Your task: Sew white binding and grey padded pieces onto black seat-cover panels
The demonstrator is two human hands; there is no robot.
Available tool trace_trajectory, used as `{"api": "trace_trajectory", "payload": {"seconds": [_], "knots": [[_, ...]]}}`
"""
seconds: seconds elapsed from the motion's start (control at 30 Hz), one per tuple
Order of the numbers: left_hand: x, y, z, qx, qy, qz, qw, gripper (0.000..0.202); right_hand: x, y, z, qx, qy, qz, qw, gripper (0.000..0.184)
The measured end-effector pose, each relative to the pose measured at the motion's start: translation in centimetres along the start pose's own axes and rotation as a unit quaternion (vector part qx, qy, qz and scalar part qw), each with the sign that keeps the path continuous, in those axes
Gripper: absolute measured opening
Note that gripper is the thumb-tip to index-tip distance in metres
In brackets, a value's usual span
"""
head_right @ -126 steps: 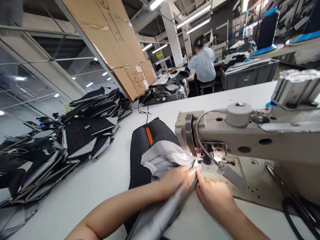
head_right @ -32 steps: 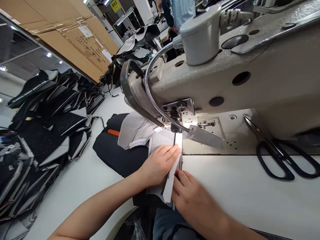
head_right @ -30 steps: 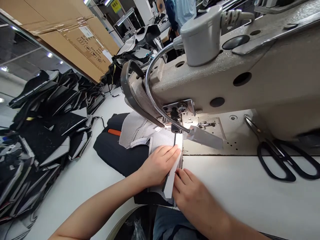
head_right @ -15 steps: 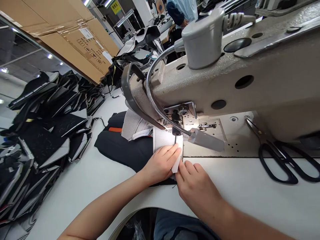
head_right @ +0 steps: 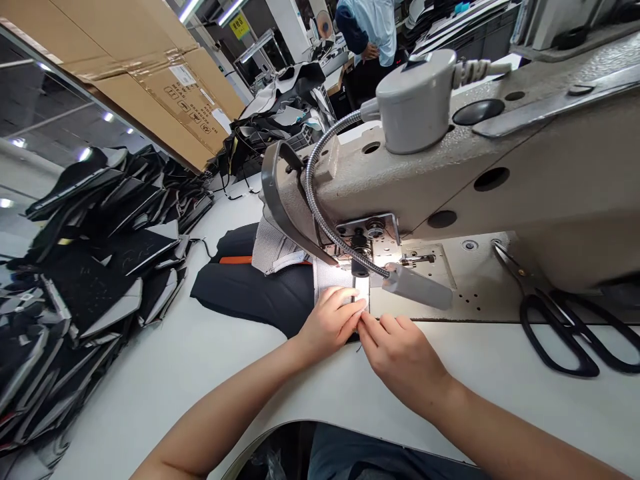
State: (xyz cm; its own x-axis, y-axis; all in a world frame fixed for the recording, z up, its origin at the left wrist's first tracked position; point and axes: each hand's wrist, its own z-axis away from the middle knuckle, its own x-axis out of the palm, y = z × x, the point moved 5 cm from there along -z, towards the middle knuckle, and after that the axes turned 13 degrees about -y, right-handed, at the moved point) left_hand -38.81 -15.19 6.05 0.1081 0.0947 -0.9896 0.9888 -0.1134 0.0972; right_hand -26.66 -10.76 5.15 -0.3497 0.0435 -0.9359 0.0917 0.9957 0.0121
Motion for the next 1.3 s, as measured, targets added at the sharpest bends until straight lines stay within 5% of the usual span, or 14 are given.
{"api": "trace_trajectory", "payload": {"seconds": [0.13,0.33,0.57,0.97,1.3], "knots": [[-0.1,-1.1,-0.3,-0.003,0.058,0.063,0.996,0.021,0.4,0.4,-0.2,0.018,-0.012,0.011,1.000,0.032],[-0.4,-2.2,-1.2,0.039,0.081,0.016,0.996,0.020,1.2,0.6,-0.4,0.007,-0.011,0.002,1.000,0.034],[0.1,-3.8,-2.3,0.042,0.091,-0.022,0.995,0.028,1.3,1.0,-0.9,0.070,-0.024,0.000,0.997,0.035],[0.6,-7.9,-5.6,0.060,0.083,-0.026,0.994,0.022,1.3,1.1,-1.0,0.076,-0.026,-0.034,0.996,0.030],[-0.7,-6.9,-5.0,0.085,0.079,-0.017,0.993,0.033,1.1,1.2,-1.2,0.127,-0.048,-0.107,0.985,0.022]]}}
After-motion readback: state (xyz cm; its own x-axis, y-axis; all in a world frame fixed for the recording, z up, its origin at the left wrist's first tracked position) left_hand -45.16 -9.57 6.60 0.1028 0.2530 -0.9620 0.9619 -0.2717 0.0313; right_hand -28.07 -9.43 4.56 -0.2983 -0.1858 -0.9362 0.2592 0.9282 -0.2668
